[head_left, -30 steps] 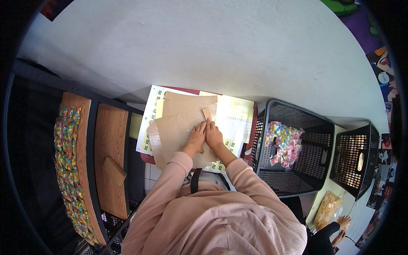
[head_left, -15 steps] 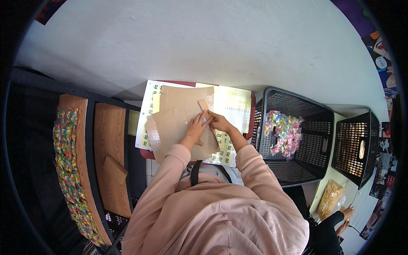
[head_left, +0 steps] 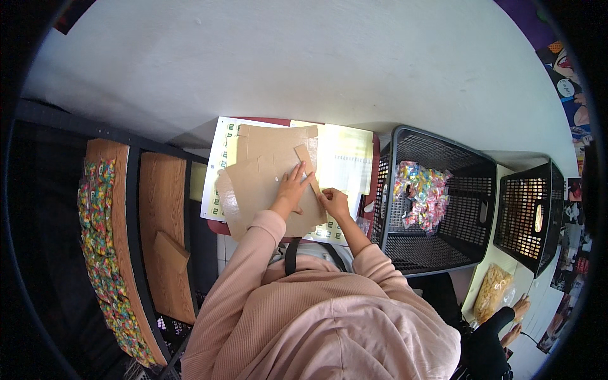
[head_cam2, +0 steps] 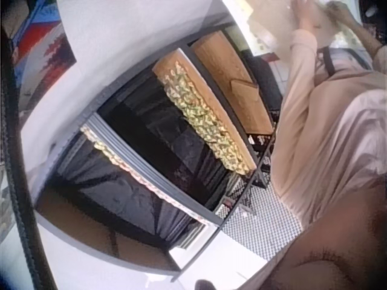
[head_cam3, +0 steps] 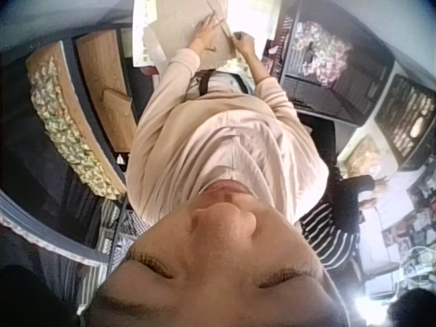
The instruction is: The person assembles a flat cardboard box by folding its sides and tucking the flaps into slots to form a three-dimensional container. The person manipulates the cardboard by hand, folding edges and securing the structure without using tools.
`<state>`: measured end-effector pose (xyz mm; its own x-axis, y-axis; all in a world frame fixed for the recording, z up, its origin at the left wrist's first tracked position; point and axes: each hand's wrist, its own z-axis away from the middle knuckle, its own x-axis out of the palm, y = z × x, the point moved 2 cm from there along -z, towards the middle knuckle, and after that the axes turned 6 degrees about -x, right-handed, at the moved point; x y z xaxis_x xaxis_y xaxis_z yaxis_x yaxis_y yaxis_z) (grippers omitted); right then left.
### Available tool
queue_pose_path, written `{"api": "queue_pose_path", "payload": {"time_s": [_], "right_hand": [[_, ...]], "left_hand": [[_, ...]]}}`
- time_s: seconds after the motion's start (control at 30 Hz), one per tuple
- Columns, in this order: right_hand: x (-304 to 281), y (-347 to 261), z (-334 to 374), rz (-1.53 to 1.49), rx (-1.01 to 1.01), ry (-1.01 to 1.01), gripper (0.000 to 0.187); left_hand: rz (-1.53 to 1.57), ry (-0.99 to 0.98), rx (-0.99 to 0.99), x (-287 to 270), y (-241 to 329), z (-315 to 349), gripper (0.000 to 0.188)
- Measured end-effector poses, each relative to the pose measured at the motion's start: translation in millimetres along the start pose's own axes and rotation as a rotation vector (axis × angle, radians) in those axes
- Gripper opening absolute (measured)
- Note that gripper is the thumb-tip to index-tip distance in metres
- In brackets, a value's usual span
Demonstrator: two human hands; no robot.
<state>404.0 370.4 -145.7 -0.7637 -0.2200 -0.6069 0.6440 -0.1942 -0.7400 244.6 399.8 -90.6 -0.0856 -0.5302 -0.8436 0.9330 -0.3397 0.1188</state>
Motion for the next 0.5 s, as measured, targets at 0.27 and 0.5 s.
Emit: {"api": "queue_pose_path", "payload": {"time_s": [0.27,0.5], "right_hand": [[4,-13,-3,0.092,0.117,-0.068,0.030],[5,-12,-7,0.120,0.088,-0.063,0.025]], "left_hand": [[-0.032,-0.027,-0.009,6,-4,-6,0.108],[0.227,0.169,-0.067,17,0,-7,0.077]]}}
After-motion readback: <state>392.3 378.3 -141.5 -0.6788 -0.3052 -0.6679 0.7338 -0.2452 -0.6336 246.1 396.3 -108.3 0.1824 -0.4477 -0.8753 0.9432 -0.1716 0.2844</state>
